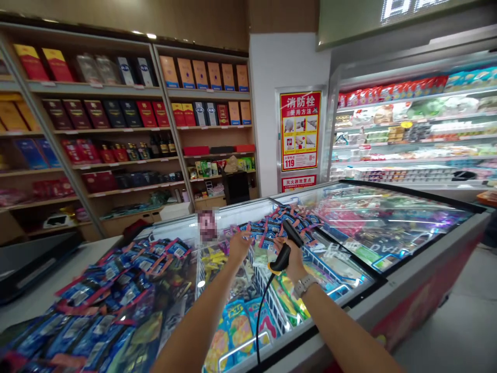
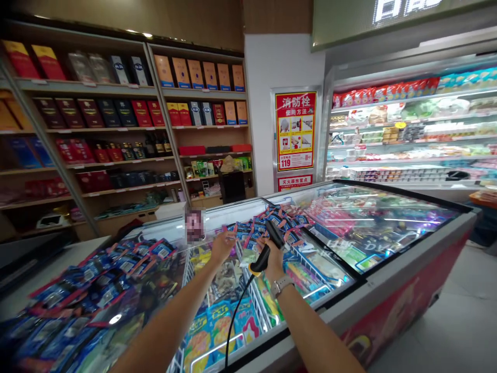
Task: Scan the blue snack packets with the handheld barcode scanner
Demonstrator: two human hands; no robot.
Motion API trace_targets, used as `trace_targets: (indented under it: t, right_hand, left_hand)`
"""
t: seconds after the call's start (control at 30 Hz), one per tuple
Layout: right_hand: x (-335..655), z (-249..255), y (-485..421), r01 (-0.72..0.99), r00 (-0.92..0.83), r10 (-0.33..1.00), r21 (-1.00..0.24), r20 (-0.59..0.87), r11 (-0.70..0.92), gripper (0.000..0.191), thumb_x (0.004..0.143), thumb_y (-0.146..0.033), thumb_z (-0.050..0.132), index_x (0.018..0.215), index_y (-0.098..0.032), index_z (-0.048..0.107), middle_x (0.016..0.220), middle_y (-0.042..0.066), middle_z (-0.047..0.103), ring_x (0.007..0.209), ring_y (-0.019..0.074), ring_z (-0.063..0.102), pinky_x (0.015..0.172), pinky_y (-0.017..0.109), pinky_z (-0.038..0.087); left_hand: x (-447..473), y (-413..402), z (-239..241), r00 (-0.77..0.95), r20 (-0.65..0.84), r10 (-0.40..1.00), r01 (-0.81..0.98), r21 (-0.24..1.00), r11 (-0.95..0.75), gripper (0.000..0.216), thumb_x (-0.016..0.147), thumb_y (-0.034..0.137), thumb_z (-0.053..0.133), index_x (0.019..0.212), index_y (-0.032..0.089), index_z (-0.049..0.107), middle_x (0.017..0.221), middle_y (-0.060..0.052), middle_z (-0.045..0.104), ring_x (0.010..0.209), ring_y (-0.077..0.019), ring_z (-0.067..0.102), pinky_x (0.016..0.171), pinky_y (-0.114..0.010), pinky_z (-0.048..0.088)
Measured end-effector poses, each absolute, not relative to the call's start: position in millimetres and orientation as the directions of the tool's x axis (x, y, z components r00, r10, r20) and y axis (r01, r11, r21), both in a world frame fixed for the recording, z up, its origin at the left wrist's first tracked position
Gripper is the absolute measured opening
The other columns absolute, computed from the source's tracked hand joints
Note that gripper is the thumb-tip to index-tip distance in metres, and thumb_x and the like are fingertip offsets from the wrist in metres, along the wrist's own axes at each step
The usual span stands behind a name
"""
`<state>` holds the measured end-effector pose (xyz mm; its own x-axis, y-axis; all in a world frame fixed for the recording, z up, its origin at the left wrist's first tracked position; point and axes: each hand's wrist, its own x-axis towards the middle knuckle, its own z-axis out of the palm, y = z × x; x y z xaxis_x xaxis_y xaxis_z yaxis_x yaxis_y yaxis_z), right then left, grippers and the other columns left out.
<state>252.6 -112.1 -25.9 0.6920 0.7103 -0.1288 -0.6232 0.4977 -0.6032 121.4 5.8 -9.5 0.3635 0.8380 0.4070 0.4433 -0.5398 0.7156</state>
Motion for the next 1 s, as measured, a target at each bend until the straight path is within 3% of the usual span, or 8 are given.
trace_targets:
  t: [0.33,0.47,0.57,0.67,0.83,1.0]
  right_hand:
    - [109,3,-53,-0.781,0.31,0.945,-0.594,-0.099,0.194,0.009,0.066,-0.019,0.071,0.068,-0.019,0.061,0.071,0.002,0.07,0.077,0.0152,0.07,0.08,0.024,0.056]
    - [56,-11,-36,-0.829,0.152,0.98,-0.556,-0.13,0.055,0.01,0.069,-0.021,0.07,0.066,-0.019,0.061,0.067,0.001,0.066,0.073,0.0139,0.068,0.076,0.022,0.055]
    - [32,-23,-24,-0.866,0.107,0.988,-0.499,-0.114,0.036,0.013,0.068,-0.022,0.072,0.064,-0.019,0.06,0.066,0.0,0.063,0.07,0.0133,0.066,0.072,0.022,0.054]
    - [20,-33,-14,-0.851,0.107,0.987,-0.525,-0.12,0.029,0.018,0.065,-0.027,0.075,0.065,-0.019,0.059,0.062,-0.001,0.06,0.059,0.012,0.06,0.062,0.023,0.052]
    - [20,-41,-4,-0.803,0.077,0.987,-0.595,-0.144,-0.024,0.019,0.066,-0.032,0.074,0.071,-0.018,0.063,0.059,-0.002,0.058,0.052,0.012,0.054,0.053,0.024,0.048]
    - [23,-41,-4,-0.825,0.055,0.988,-0.564,-0.146,-0.038,0.016,0.066,-0.028,0.074,0.072,-0.018,0.063,0.062,-0.001,0.061,0.055,0.0126,0.057,0.055,0.025,0.048]
  left_hand:
    - [-63,36,-1,0.007,0.425,0.905,0.652,0.684,-0.326,0.02,0.078,0.013,0.059,0.094,0.016,0.07,0.102,-0.009,0.072,0.088,-0.0216,0.066,0.086,-0.033,0.049]
    - [-103,47,0,-0.021,0.422,0.906,0.799,0.552,-0.239,0.027,0.08,0.012,0.056,0.104,0.014,0.068,0.113,-0.012,0.069,0.107,-0.0242,0.062,0.097,-0.033,0.043]
    - [-110,64,5,0.009,0.404,0.915,0.855,0.472,-0.217,0.03,0.082,0.012,0.054,0.109,0.014,0.066,0.119,-0.014,0.067,0.116,-0.0249,0.058,0.1,-0.032,0.04]
    - [-106,86,9,0.08,0.36,0.93,0.916,0.341,-0.211,0.032,0.083,0.017,0.058,0.114,0.013,0.064,0.122,-0.017,0.065,0.12,-0.0263,0.056,0.102,-0.033,0.038]
    - [-98,113,15,0.084,0.217,0.972,0.972,0.199,-0.129,0.028,0.073,0.027,0.073,0.096,0.014,0.068,0.114,-0.022,0.067,0.119,-0.0359,0.055,0.094,-0.042,0.044]
    - [-95,124,18,0.024,0.163,0.986,0.945,0.319,-0.075,0.023,0.063,0.023,0.078,0.082,0.016,0.067,0.107,-0.022,0.07,0.115,-0.0415,0.058,0.089,-0.049,0.045]
